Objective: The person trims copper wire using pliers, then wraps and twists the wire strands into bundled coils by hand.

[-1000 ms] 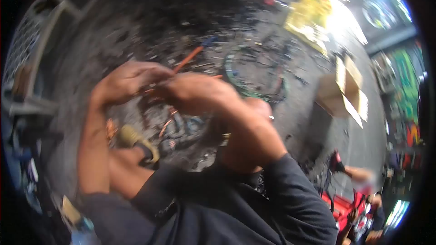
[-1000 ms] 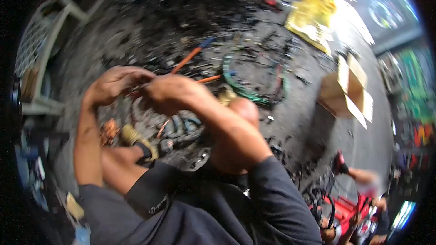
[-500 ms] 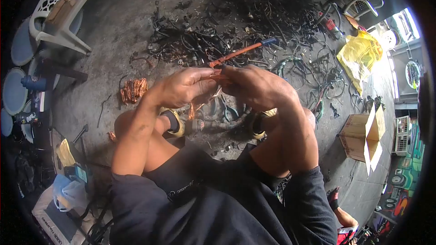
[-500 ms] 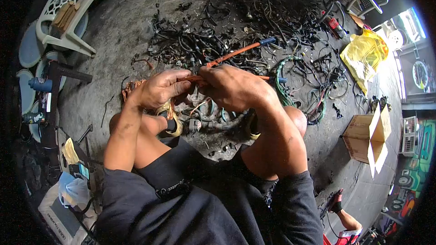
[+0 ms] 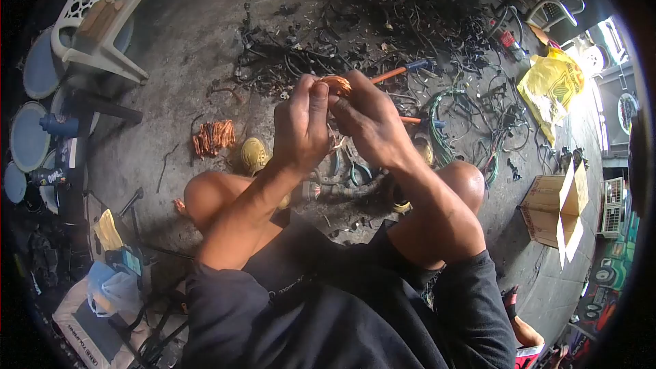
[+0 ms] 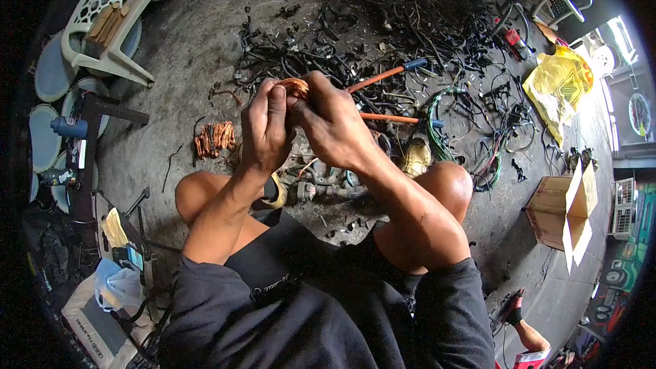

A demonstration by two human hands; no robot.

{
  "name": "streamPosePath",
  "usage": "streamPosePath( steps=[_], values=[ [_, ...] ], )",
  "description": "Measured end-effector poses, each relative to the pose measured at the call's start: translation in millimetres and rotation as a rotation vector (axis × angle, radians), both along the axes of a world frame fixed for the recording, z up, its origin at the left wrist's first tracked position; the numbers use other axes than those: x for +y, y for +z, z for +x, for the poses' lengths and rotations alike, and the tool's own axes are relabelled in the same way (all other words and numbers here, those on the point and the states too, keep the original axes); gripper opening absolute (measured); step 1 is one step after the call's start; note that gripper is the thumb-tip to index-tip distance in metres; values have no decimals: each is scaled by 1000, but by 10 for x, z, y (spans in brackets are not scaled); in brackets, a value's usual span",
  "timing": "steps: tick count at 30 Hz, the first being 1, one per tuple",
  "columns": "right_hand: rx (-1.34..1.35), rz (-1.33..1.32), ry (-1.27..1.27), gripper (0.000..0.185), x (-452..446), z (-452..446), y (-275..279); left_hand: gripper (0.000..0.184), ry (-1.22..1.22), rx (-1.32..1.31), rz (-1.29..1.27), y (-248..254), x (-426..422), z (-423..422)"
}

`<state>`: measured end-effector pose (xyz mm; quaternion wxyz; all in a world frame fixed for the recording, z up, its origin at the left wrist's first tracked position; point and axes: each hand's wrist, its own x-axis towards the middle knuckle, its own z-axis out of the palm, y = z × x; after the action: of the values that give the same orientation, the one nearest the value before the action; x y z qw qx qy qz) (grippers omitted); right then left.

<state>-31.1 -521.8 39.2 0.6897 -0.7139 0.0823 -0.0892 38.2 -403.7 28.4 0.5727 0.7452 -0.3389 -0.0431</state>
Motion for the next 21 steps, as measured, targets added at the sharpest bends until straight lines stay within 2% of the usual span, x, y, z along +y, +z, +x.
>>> streamPosePath(
  steps=[1, 2, 4, 5, 7, 9, 12, 16, 19, 21],
  values=[
    [-30, 240, -79, 17, 34, 25, -3, 30, -2, -3, 1, 4, 9, 25],
    [-62, 334, -65, 25, 19, 29, 29, 28, 6, -28, 14, 5, 20, 48],
    [-47, 289, -129, 33, -5, 12, 170, 20, -12, -79, 60, 68, 64, 89],
    [-35, 298, -149, 33, -3, 8, 181, 20, -14, -80, 60, 66, 43, 79],
    [-4, 386, -160, 30, -14, 4, 169, 13, -21, -283, 33, 40, -20, 32],
    [17, 462, -154, 28, -14, 3, 137, 12, -37, -325, 19, -10, -58, 12],
    [-36, 398, -253, 22, 9, 31, 80, 24, -13, -450, 131, -18, -84, -63],
    [-107, 364, -304, 27, -16, 71, -97, 26, 1, -544, 143, -203, -148, -43],
    [-118, 480, -326, 20, -46, 94, -155, 28, 2, -459, 100, -277, -209, -86],
    [-91, 553, -353, 16, -71, 79, -127, 31, -97, -659, 94, -330, -230, -62]
  ],
)
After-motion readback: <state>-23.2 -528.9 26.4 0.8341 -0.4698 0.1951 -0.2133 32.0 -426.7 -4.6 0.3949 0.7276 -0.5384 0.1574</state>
